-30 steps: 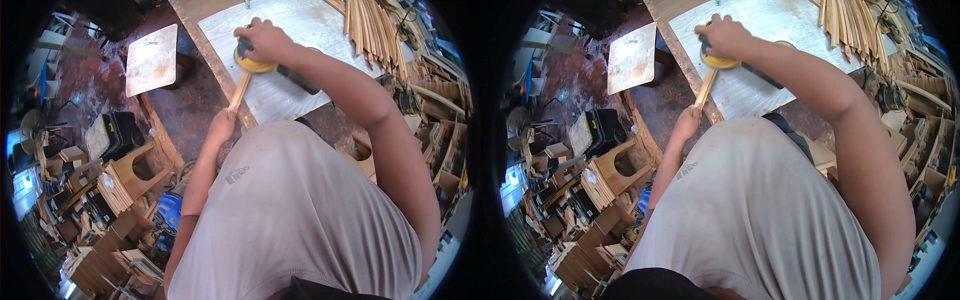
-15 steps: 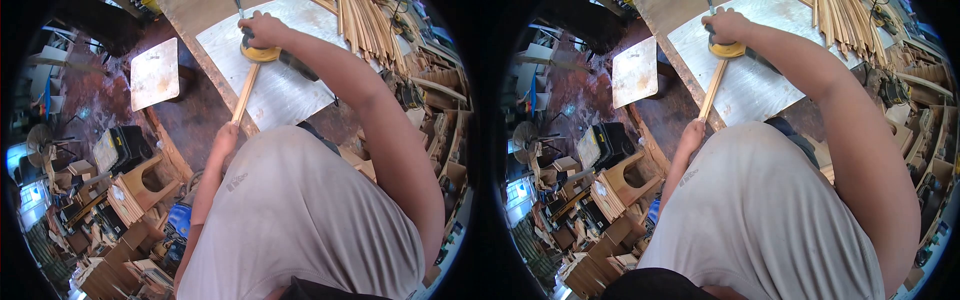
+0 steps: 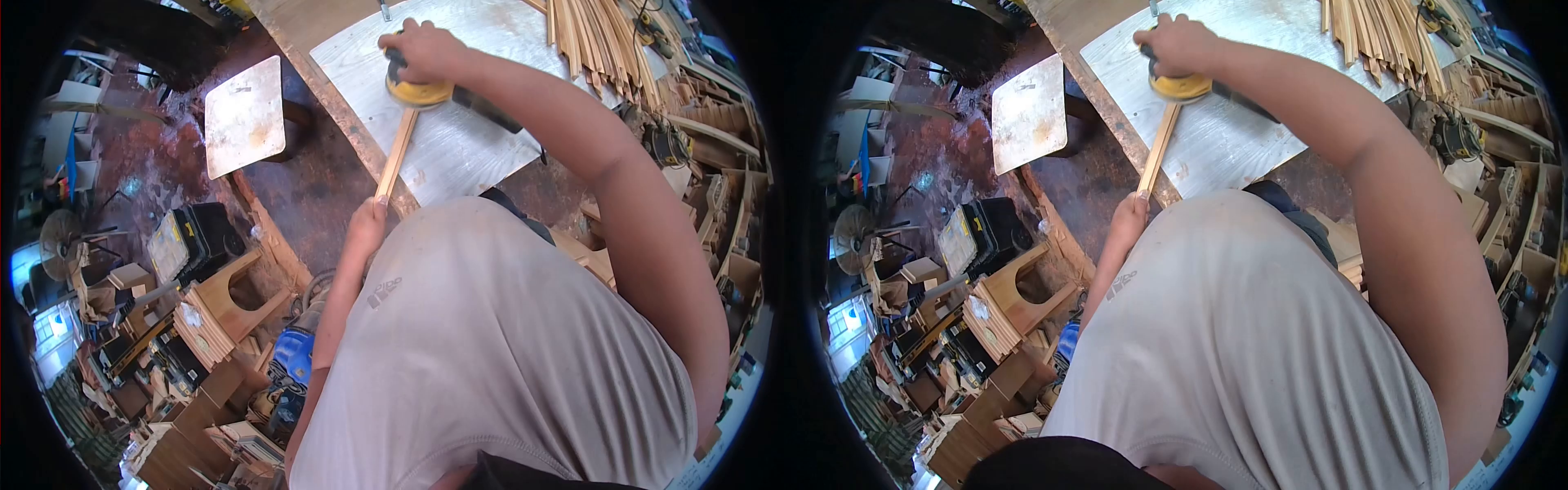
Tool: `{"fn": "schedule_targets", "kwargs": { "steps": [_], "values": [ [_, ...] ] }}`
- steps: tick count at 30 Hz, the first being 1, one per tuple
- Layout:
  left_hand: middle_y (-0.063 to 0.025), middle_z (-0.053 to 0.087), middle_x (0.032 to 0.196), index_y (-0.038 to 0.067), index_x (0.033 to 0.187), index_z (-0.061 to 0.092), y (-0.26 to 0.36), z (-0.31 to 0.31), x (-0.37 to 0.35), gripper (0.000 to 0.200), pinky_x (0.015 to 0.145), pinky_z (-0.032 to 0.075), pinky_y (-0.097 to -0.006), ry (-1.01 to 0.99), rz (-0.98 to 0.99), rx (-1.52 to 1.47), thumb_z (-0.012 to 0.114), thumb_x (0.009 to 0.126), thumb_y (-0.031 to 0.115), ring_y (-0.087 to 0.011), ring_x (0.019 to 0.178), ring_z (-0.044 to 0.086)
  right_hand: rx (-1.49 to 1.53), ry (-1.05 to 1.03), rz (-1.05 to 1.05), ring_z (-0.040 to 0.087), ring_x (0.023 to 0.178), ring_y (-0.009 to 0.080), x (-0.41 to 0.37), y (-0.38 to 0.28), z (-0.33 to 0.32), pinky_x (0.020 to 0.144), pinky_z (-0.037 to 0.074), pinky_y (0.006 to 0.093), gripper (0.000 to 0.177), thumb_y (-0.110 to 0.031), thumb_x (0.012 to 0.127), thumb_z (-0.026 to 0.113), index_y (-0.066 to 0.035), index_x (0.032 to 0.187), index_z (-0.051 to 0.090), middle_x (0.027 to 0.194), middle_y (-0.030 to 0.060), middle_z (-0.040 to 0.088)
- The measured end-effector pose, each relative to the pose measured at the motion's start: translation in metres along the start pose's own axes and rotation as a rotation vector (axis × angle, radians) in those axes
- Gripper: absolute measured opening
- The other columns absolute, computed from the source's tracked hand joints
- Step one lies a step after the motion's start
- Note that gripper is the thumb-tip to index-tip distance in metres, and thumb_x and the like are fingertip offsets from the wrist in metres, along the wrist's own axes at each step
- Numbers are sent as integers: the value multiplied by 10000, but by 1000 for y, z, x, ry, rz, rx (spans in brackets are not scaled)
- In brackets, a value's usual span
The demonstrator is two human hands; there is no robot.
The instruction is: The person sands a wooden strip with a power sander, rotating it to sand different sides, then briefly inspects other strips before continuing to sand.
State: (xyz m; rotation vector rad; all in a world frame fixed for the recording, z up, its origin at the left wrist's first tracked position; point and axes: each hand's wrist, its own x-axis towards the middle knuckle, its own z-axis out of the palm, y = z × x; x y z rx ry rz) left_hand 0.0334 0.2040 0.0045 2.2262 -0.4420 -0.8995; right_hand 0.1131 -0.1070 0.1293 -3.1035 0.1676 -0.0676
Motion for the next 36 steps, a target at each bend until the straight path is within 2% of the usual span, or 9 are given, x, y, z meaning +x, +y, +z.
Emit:
{"fn": "schedule_targets", "kwargs": {
  "steps": [5,9,16,23,24,25,30,33,36],
  "values": [
    [-306,639,929,-29,953,601,2,-5,-1,478,805,459,-544,10,-3,23,409,1057,396,-507,931,601,-44,2,38,645,999,371,17,25,2,837,573,474,543,-305,776,717,-305,1298,571,1155,161,592],
    [-305,643,931,-26,952,604,7,-13,4,474,806,462,-541,25,-6,50,410,1057,394,-506,937,602,42,-47,-78,612,1113,373,-11,-8,-4,848,582,466,592,-293,769,782,-310,1324,578,1251,165,567],
    [-315,640,946,-20,968,602,7,-10,9,460,807,463,-556,63,-13,81,414,1055,390,-517,949,597,113,-132,-214,602,1058,376,-59,-71,-23,828,574,466,532,-269,786,747,-277,1292,584,1175,164,555],
    [-328,634,976,-22,978,598,-2,0,-1,449,818,462,-561,46,-47,24,421,1053,383,-525,973,590,46,45,-2,621,1032,377,10,-8,6,856,571,483,536,-296,792,740,-282,1304,583,1172,173,564],
    [-332,632,978,-24,978,597,0,0,-2,446,819,461,-562,52,-31,20,423,1053,380,-527,976,589,131,-39,30,630,978,443,14,0,-13,851,540,523,377,-267,793,677,-141,1145,625,1102,239,615],
    [-335,631,980,-26,979,596,0,-1,-2,443,820,460,-564,59,-14,17,425,1053,376,-529,980,587,144,66,-48,642,941,447,23,21,-2,814,544,524,333,-262,778,675,-117,1074,622,1069,244,626],
    [-344,627,975,-31,975,592,3,-6,3,440,817,457,-568,63,-28,4,428,1054,370,-536,981,582,31,-146,19,622,996,420,22,13,-33,863,534,504,397,-277,790,680,-144,1159,620,1118,232,611],
    [-347,625,968,-31,974,588,4,-11,11,436,815,456,-573,68,-21,7,428,1054,367,-538,980,580,23,-27,-97,625,1042,373,5,-2,-2,860,571,477,537,-298,795,742,-283,1306,577,1191,173,565],
    [-347,626,960,-31,974,585,6,-14,14,427,812,453,-579,87,0,37,432,1052,360,-539,975,580,34,-94,-125,625,1040,378,-9,-25,-13,854,570,481,527,-291,801,738,-285,1302,574,1190,173,564]
  ]
}}
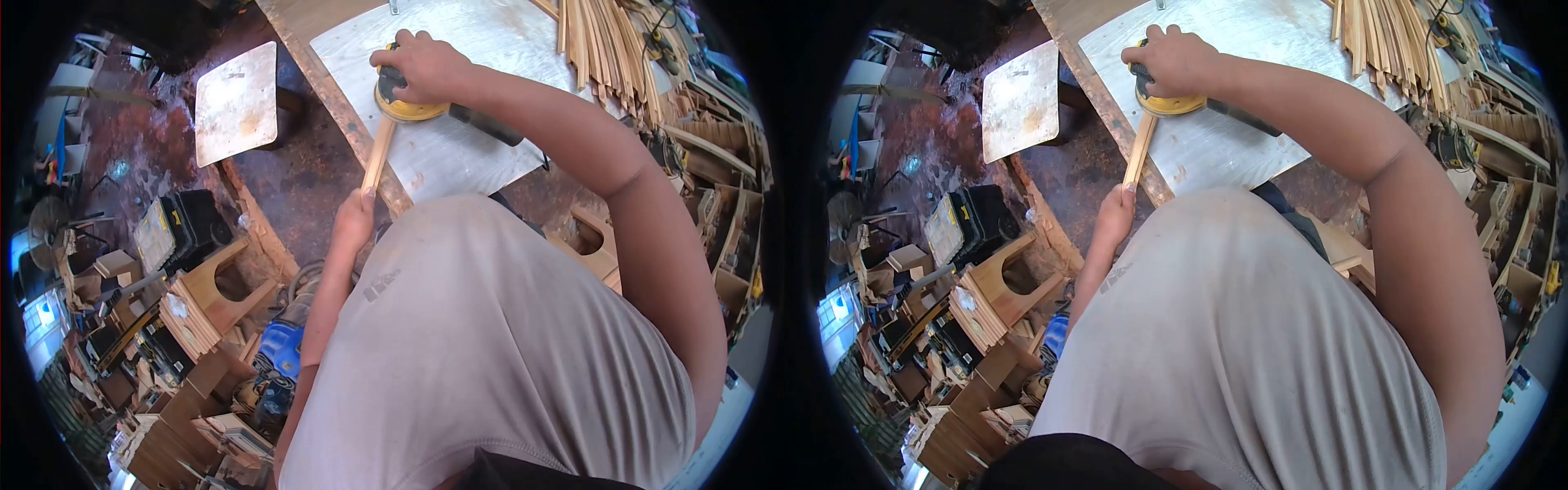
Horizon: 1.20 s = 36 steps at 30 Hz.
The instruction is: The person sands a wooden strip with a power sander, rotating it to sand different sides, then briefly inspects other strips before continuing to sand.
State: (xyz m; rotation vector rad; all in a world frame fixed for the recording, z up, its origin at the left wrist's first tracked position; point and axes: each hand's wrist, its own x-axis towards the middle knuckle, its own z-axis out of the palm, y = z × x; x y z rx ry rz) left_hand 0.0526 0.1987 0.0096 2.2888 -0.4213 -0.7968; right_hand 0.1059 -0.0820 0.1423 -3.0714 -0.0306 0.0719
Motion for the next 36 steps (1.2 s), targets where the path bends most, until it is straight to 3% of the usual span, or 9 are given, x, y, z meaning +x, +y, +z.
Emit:
{"fn": "schedule_targets", "kwargs": {
  "steps": [3,8,11,16,25,28,32,36],
  "values": [
    [-345,627,955,-30,974,582,4,-1,-2,417,807,451,-586,22,20,34,438,1050,353,-540,969,581,-28,143,32,622,1043,377,15,16,11,846,572,476,514,-289,803,740,-282,1290,577,1165,161,565],
    [-344,629,951,-27,977,582,3,-3,-1,405,802,452,-596,55,20,44,450,1046,350,-540,966,582,-59,92,36,614,1057,372,17,13,6,843,574,464,506,-286,806,740,-284,1288,584,1168,155,566],
    [-312,635,907,-23,954,577,0,-2,2,421,764,465,-543,68,14,68,439,1058,361,-515,919,603,-5,44,-14,612,1077,373,5,-7,2,852,574,465,516,-274,801,745,-288,1292,590,1179,155,568],
    [-338,642,964,-21,1011,598,10,-8,-4,397,821,463,-587,39,14,52,442,1044,343,-531,981,593,-53,98,13,612,1087,363,16,-7,3,845,581,453,516,-293,802,759,-282,1288,588,1183,148,570],
    [-330,645,941,-19,1017,606,11,4,-1,446,814,464,-577,0,-8,44,420,1049,385,-529,956,598,-46,87,-56,618,1040,366,13,-20,9,833,581,450,532,-297,796,758,-296,1297,578,1174,169,564],
    [-328,646,941,-11,1016,609,11,6,-3,444,814,462,-580,-11,5,21,421,1049,390,-525,954,601,-105,179,21,623,1024,366,24,0,6,828,576,460,520,-286,805,739,-293,1299,578,1160,172,568],
    [-328,646,931,-4,1017,611,24,11,-5,439,810,459,-589,-26,14,37,424,1048,392,-526,945,603,-128,89,2,624,1102,363,22,-4,3,833,591,445,531,-308,820,746,-300,1322,573,1219,157,582],
    [-320,654,939,10,1051,621,26,15,-6,439,816,465,-599,-67,-6,34,433,1042,407,-524,941,611,-80,61,-61,625,1083,368,8,-21,3,848,577,463,521,-321,825,745,-302,1321,585,1226,158,580]
  ]
}}
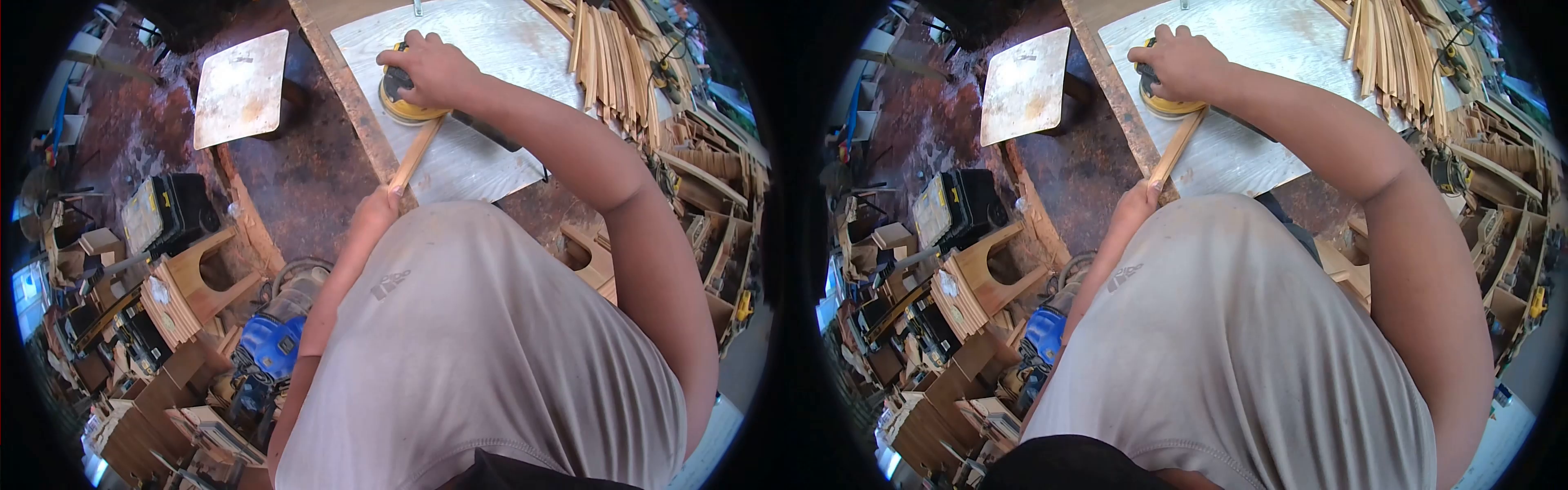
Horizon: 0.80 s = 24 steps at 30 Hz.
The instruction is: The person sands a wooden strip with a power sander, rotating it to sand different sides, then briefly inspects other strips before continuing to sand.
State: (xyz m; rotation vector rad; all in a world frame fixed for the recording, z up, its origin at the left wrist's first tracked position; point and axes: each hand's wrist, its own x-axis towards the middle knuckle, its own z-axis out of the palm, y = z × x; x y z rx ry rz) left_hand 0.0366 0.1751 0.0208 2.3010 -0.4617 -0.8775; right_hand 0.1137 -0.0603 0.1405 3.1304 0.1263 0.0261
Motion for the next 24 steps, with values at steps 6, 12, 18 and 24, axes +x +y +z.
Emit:
{"fn": "schedule_targets", "kwargs": {
  "steps": [6,12,18,24],
  "values": [
    [-309,659,944,23,1066,624,0,-4,2,448,817,471,-602,-31,-10,27,430,1036,425,-515,941,617,120,55,162,596,1079,391,3,26,-11,895,542,477,522,-288,792,724,-238,1294,589,1179,186,571],
    [-312,654,940,18,1042,616,-5,-1,5,443,815,466,-601,-45,31,8,431,1033,420,-509,937,617,179,1,296,585,1097,408,-15,40,-42,936,518,484,532,-277,782,710,-202,1297,599,1177,207,569],
    [-315,653,940,9,1045,610,-4,4,10,446,820,460,-597,-64,-13,11,429,1036,416,-513,938,614,63,42,218,610,1070,378,-38,48,5,874,570,460,556,-311,791,754,-298,1319,581,1167,162,567],
    [-333,646,943,-24,1017,605,2,-3,5,463,816,457,-592,-30,-6,22,430,1042,404,-524,943,609,89,-28,193,612,1085,370,-47,25,0,862,580,457,514,-314,815,740,-298,1302,576,1188,163,558]
  ]
}}
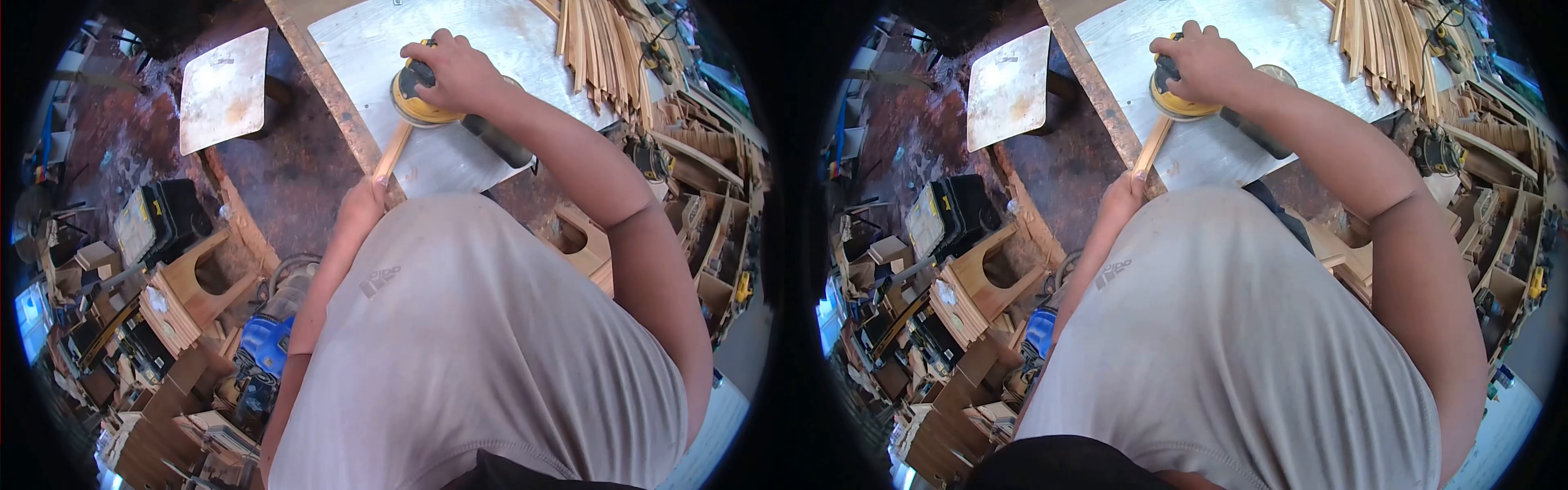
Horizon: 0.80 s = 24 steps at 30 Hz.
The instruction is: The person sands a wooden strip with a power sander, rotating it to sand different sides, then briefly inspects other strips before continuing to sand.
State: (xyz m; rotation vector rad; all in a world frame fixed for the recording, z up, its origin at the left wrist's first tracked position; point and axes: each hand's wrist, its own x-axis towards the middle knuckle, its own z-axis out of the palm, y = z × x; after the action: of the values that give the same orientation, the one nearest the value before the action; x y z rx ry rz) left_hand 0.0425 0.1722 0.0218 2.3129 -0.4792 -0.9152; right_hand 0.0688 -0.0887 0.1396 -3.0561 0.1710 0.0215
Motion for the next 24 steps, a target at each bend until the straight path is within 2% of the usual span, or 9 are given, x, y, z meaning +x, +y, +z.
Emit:
{"fn": "schedule_targets", "kwargs": {
  "steps": [3,4,7,13,17,19,22,24],
  "values": [
    [-336,644,940,-32,1008,607,1,-4,-2,466,816,456,-586,13,7,-23,424,1047,395,-527,945,607,-43,68,51,617,1076,375,14,15,4,865,577,463,514,-315,815,734,-302,1304,575,1180,165,565],
    [-334,645,939,-33,1008,610,1,-4,-4,467,816,456,-583,-1,6,-33,420,1050,391,-527,946,606,-57,92,62,615,1069,380,21,23,5,884,568,466,562,-325,801,732,-304,1337,563,1173,169,563],
    [-328,648,943,-33,1028,611,6,-7,-6,462,817,456,-578,-7,16,-46,415,1053,385,-524,953,606,-54,66,82,617,1060,382,32,28,1,883,567,466,554,-328,802,728,-305,1332,567,1173,168,564],
    [-320,650,960,-20,1058,614,-10,5,4,466,821,460,-577,-12,60,-6,405,1053,397,-516,960,608,23,15,-63,600,1057,376,2,-16,5,856,562,464,517,-288,790,742,-276,1286,598,1154,156,563],
    [-312,651,953,-4,1047,612,-28,21,4,460,816,463,-577,-8,58,11,404,1051,406,-515,952,609,13,-53,-50,598,1066,378,-2,-32,-3,861,560,467,516,-274,792,733,-277,1291,600,1170,166,554],
    [-302,651,937,6,1024,605,-37,25,2,450,797,461,-576,13,83,-5,407,1051,410,-510,936,611,3,-70,-34,599,1068,378,1,-24,-5,865,560,468,515,-269,793,729,-279,1292,602,1176,169,552],
    [-302,648,917,5,1000,597,-32,23,-8,450,780,458,-571,25,79,-40,406,1052,409,-508,919,610,-28,33,24,608,1078,394,19,9,6,844,573,474,525,-277,794,747,-278,1297,598,1184,183,561],
    [-301,646,913,5,999,597,-32,18,-10,451,776,457,-567,11,82,-43,408,1052,411,-508,913,608,-51,124,99,612,1054,384,35,39,14,880,558,477,509,-276,787,711,-297,1282,597,1167,167,573]
  ]
}}
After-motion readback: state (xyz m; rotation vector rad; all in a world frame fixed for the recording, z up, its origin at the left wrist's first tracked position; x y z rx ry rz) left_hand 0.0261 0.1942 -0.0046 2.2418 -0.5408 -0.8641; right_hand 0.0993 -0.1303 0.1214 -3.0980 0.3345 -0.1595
